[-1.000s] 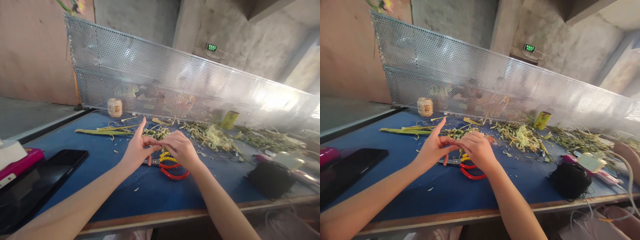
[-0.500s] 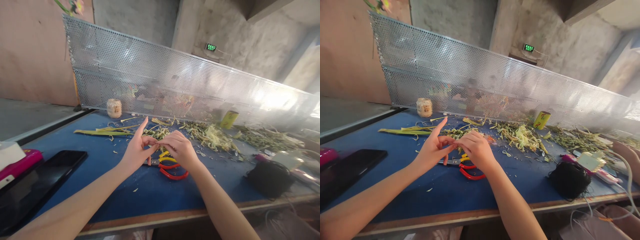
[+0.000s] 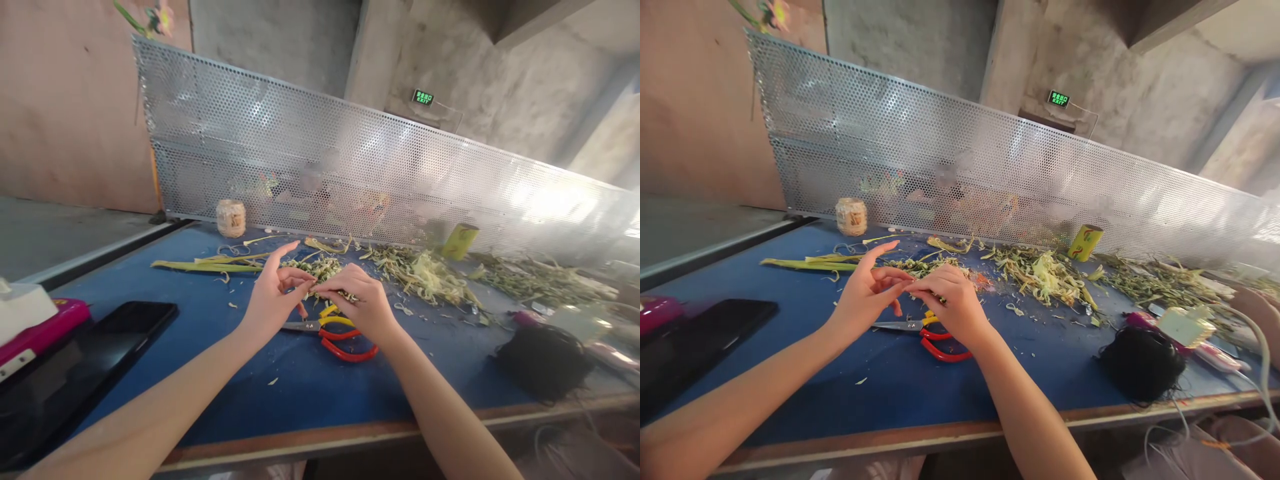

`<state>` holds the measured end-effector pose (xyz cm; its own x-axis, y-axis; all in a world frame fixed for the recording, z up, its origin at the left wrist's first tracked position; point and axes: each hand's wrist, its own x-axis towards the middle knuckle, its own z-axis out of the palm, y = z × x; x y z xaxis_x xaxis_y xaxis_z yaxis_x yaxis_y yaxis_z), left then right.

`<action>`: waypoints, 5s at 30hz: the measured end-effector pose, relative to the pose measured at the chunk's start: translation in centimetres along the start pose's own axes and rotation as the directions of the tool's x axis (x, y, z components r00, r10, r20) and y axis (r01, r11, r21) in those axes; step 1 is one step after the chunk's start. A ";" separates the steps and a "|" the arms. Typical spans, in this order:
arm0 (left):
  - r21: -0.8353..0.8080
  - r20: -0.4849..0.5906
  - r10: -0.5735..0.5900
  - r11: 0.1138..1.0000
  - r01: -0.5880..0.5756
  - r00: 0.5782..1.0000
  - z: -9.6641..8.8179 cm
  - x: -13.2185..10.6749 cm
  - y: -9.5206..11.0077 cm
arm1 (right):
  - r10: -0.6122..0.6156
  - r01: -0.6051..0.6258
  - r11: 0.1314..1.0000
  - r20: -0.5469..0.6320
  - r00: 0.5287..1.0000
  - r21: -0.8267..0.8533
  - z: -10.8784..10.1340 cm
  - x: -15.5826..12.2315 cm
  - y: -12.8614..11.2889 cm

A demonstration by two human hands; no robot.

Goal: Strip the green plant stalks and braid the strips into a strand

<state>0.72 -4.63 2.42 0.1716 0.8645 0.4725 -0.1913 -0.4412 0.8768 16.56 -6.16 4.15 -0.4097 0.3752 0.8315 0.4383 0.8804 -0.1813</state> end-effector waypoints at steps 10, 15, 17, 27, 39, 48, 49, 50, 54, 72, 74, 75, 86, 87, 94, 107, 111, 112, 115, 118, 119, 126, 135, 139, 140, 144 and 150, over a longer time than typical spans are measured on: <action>-0.027 -0.009 -0.010 1.000 0.010 1.000 0.1 -0.1 0.3 | 0.147 -0.161 0.983 0.151 0.978 0.088 -0.1 0.1 -0.3; -0.065 0.019 -0.031 0.997 0.032 0.999 0.1 -0.1 0.0 | 0.205 -0.226 0.969 0.191 0.960 0.097 -0.2 0.1 -0.4; -0.078 0.043 -0.029 0.996 0.033 0.999 0.1 -0.1 0.0 | 0.236 -0.264 0.957 0.204 0.950 0.118 -0.2 0.0 -0.4; 0.066 0.130 0.052 0.996 -0.061 0.990 0.2 -0.4 0.5 | 0.564 -0.572 0.726 0.146 0.813 0.383 -0.2 0.3 1.0; 0.293 0.170 0.078 0.948 -0.126 0.982 0.0 -0.7 0.3 | 0.632 -0.724 0.598 0.354 0.690 0.344 0.6 -0.4 1.8; 0.387 0.142 0.090 0.912 -0.139 0.986 0.0 -0.7 0.4 | 0.605 -0.664 0.690 0.276 0.747 0.287 0.9 -0.5 1.6; 0.383 0.138 0.083 0.914 -0.131 0.987 0.1 -0.7 0.4 | 0.604 -0.661 0.692 0.270 0.750 0.289 0.9 -0.5 1.7; 0.380 0.135 0.077 0.917 -0.124 0.988 0.1 -0.7 0.4 | 0.606 -0.661 0.692 0.266 0.750 0.290 1.0 -0.6 1.8; 0.401 0.135 0.082 0.907 -0.130 0.987 0.1 -0.7 0.3 | 0.645 -0.696 0.665 0.261 0.718 0.272 1.2 -0.8 2.1; 0.181 0.052 -0.164 0.972 0.152 0.985 0.0 -0.1 -0.3 | 0.689 -0.693 0.686 0.106 0.717 0.223 1.7 -0.9 2.3; 0.207 0.090 -0.236 0.955 0.214 0.968 -0.1 -0.1 -0.7 | 0.679 -0.679 0.701 0.089 0.729 0.219 1.7 -0.9 2.3; 0.220 0.103 -0.252 0.949 0.225 0.962 -0.2 -0.1 -0.8 | 0.673 -0.672 0.707 0.082 0.735 0.219 1.7 -0.9 2.4; 0.497 0.135 0.016 0.864 -0.082 0.991 -0.4 -0.1 -0.9 | 0.695 -0.685 0.694 0.044 0.718 0.220 2.2 -0.9 2.7; 0.518 0.145 0.045 0.848 -0.115 0.988 -0.4 -0.2 -0.8 | 0.696 -0.687 0.685 0.060 0.715 0.244 2.2 -0.8 2.6; 0.489 0.212 0.187 0.830 -0.270 0.959 -0.3 -0.3 -0.7 | 0.645 -0.648 0.743 0.078 0.760 0.169 2.1 -0.6 2.1; 0.217 0.175 0.089 0.968 -0.126 0.981 -0.1 -0.2 -0.2 | 0.438 -0.409 0.892 0.139 0.888 -0.195 2.1 -0.8 1.4; 0.123 0.117 -0.003 0.992 -0.011 0.993 -0.1 -0.2 0.0 | 0.449 -0.436 0.893 0.146 0.881 -0.115 2.0 -0.7 1.3; 0.113 0.100 -0.022 0.993 0.011 0.995 -0.1 -0.2 0.1 | 0.457 -0.450 0.889 0.146 0.877 -0.080 2.0 -0.7 1.3; 0.112 0.078 -0.059 0.992 0.050 0.995 -0.1 -0.1 0.3 | 0.481 -0.473 0.877 0.120 0.869 -0.087 2.0 -0.7 1.4; 0.126 0.109 -0.062 0.991 0.048 0.992 -0.3 0.0 0.4 | 0.477 -0.453 0.859 0.054 0.877 -0.237 1.9 -0.8 1.2; 0.123 0.125 -0.061 0.991 0.045 0.990 -0.3 0.1 0.4 | 0.468 -0.441 0.855 0.040 0.883 -0.274 1.8 -0.8 1.1; 0.038 0.239 -0.089 0.996 0.082 0.967 -0.6 0.2 0.4 | 0.369 -0.335 0.863 0.018 0.929 -0.379 1.2 -0.7 0.5; -0.113 0.276 -0.150 0.976 0.187 0.949 -0.7 0.1 0.0 | 0.332 -0.302 0.865 0.005 0.943 -0.401 1.3 -0.8 0.4; -0.147 0.305 -0.185 0.960 0.238 0.934 -0.7 0.0 -0.1 | 0.309 -0.270 0.871 0.031 0.951 -0.412 1.4 -0.9 0.4; -0.148 0.308 -0.191 0.958 0.245 0.932 -0.7 0.0 0.0 | 0.310 -0.269 0.870 0.034 0.950 -0.413 1.4 -0.9 0.5; -0.146 0.310 -0.230 0.947 0.286 0.922 -0.5 0.0 0.0 | 0.334 -0.290 0.864 0.036 0.942 -0.411 1.6 -0.9 0.5; -0.093 0.289 -0.230 0.959 0.266 0.929 -0.7 0.1 0.0 | 0.384 -0.363 0.871 -0.001 0.923 -0.332 1.9 -0.9 0.5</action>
<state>0.04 -4.38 2.40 0.4829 0.8350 0.2636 -0.2281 -0.1707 0.9586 15.64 -5.53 2.29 -0.2090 0.6843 0.6986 0.7961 0.5339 -0.2848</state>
